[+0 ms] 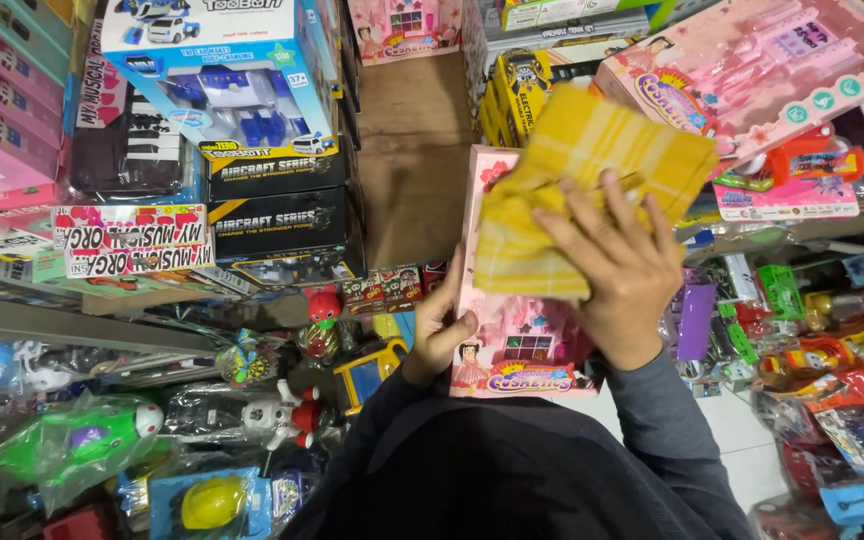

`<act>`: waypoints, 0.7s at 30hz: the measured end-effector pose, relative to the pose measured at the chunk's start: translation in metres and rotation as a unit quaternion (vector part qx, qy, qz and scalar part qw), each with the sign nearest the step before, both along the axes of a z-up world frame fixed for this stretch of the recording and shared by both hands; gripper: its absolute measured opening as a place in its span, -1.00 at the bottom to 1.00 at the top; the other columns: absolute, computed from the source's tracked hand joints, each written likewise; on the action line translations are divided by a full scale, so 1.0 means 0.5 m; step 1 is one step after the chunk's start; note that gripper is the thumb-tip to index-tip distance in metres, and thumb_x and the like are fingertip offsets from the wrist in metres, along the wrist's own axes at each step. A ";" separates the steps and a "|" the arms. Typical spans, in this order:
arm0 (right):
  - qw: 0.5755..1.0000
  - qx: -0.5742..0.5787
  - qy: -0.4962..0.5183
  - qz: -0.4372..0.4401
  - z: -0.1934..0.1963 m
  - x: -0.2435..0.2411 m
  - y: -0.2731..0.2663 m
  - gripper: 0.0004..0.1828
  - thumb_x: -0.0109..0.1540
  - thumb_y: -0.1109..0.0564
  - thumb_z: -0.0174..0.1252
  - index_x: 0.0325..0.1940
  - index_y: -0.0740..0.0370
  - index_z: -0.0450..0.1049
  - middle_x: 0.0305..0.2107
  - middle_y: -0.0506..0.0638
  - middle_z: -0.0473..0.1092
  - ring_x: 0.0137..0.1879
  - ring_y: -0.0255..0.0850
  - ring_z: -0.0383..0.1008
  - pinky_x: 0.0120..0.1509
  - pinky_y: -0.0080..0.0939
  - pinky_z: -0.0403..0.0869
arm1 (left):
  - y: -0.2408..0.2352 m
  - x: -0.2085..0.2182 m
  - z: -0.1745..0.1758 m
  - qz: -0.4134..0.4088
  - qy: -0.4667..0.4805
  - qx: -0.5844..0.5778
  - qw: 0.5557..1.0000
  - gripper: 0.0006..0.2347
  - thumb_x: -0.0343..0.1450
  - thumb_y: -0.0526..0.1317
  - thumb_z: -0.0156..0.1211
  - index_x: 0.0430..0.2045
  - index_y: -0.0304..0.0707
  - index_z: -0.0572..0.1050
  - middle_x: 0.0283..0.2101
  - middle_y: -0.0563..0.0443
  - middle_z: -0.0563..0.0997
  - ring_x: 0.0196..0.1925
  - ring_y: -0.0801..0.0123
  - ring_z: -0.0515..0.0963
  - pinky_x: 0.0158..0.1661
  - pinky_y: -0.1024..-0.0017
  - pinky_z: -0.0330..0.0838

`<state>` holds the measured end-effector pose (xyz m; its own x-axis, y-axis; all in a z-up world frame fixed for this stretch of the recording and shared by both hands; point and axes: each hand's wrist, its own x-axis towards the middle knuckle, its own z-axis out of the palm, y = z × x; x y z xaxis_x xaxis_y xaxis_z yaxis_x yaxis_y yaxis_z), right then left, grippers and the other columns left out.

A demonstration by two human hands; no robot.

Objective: Wiping and cleaning toy boxes displayed on shelves in a toy store.

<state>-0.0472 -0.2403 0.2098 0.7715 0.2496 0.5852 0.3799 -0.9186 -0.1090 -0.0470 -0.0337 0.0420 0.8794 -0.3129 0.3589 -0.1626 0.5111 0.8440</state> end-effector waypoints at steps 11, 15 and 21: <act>0.999 0.016 -0.042 -0.029 -0.012 -0.003 0.004 -0.36 0.13 -0.08 0.48 0.30 -0.13 0.54 0.29 -0.01 0.44 0.50 0.04 0.31 0.52 0.17 0.21 | 0.006 -0.014 0.004 0.024 -0.008 0.035 0.999 -0.36 0.49 -0.39 0.06 0.48 -0.62 -0.07 0.45 -0.31 0.30 0.45 0.26 0.32 0.43 0.37 0.10; 0.998 -0.050 -0.028 0.017 -0.064 -0.018 -0.002 -0.33 0.05 0.20 0.39 0.23 -0.27 0.61 0.23 -0.14 0.49 0.48 -0.10 0.39 0.55 0.09 0.29 | 0.013 -0.008 0.013 0.056 -0.020 0.061 0.996 -0.37 0.49 -0.40 0.04 0.47 -0.63 -0.08 0.46 -0.33 0.29 0.47 0.26 0.31 0.44 0.38 0.09; 0.996 0.078 -0.042 -0.031 -0.024 -0.024 -0.014 -0.38 0.07 0.11 0.43 0.24 0.02 0.54 0.20 0.12 0.46 0.47 0.16 0.31 0.35 0.10 0.33 | 0.013 -0.004 0.010 0.085 -0.021 0.003 0.996 -0.36 0.45 -0.44 0.01 0.47 -0.58 -0.08 0.49 -0.31 0.23 0.49 0.24 0.30 0.46 0.35 0.09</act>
<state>-0.0595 -0.2473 0.1976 0.7293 0.1039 0.6763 0.3362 -0.9153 -0.2219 -0.0492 -0.0271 0.0471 0.9036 -0.1642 0.3956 -0.2818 0.4675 0.8379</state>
